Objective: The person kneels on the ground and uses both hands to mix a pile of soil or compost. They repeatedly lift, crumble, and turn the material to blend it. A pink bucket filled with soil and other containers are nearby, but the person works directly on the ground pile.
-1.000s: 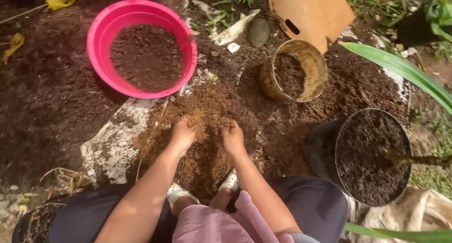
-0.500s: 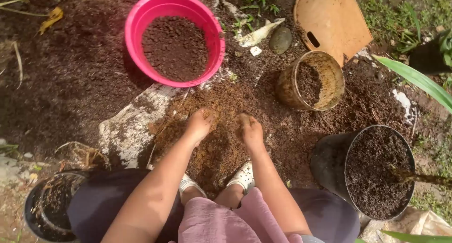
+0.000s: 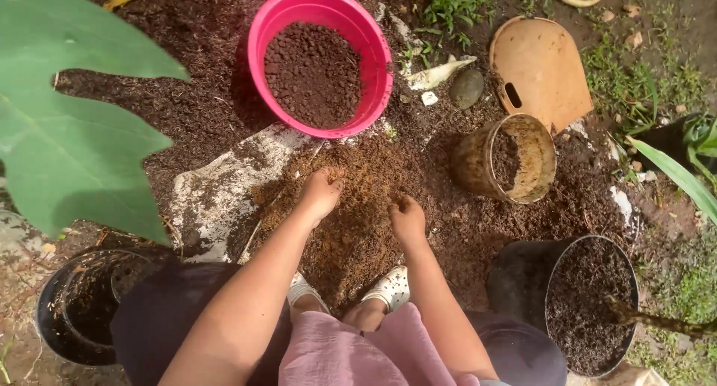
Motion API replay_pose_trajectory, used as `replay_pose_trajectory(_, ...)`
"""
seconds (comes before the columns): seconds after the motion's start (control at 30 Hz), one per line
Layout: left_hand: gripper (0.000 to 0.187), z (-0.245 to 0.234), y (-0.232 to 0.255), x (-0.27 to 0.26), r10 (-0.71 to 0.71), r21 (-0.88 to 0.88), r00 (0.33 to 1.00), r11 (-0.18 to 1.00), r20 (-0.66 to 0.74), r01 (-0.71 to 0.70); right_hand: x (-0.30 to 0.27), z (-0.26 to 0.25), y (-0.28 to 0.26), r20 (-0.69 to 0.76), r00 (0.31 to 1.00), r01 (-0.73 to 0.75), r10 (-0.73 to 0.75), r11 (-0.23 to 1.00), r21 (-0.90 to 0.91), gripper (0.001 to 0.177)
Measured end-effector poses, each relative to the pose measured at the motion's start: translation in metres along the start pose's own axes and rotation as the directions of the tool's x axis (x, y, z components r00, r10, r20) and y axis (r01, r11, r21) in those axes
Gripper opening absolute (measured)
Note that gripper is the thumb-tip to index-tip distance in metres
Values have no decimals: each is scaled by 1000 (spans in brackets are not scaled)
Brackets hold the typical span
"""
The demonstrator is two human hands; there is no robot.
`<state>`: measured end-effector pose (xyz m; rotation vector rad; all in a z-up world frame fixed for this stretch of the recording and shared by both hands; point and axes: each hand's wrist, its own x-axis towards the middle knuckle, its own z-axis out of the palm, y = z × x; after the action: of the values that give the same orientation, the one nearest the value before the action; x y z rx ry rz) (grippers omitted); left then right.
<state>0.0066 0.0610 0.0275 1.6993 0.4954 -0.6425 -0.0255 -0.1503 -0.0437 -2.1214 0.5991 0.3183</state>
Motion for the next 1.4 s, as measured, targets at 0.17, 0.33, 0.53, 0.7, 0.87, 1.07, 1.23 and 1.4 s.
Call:
replay_pose_trajectory(0.17, 38, -4, -15, 21, 70, -56, 997, 996, 21, -68, 44, 65, 76, 154, 959, 284, -239, 770, -571, 49)
replay_pose_trajectory(0.33, 42, -20, 6, -2, 2, 14, 997, 1000, 74, -3, 21, 84, 40, 332, 943, 276, 36, 477, -835, 69)
replay_pose_trajectory(0.53, 43, -26, -5, 19, -6, 197, 994, 980, 110, -16, 56, 60, 39, 265, 963, 163, 44, 690, -706, 39)
replay_pose_trajectory(0.7, 39, -27, 1, 9, -8, 216, 983, 976, 185, -33, 75, 30, 47, 222, 956, -208, 191, 977, 56, 70)
replay_pose_trajectory(0.87, 52, -8, -7, 12, -15, 57, 973, 998, 230, 2, 98, 30, 94, 222, 941, -314, 257, 906, 285, 44)
replay_pose_trajectory(1.07, 67, 18, -15, 13, -108, -317, 936, 923, 335, 220, 12, 47, -20, 245, 966, -199, 79, 836, 512, 42)
replay_pose_trajectory(1.23, 75, 23, -13, 3, -123, -445, 916, 844, 383, 299, -12, 57, -53, 214, 967, -225, 139, 861, 456, 50)
replay_pose_trajectory(1.4, 72, 28, -31, 11, -101, -455, 945, 857, 311, 241, -20, 52, -62, 248, 951, -287, 185, 826, 485, 62)
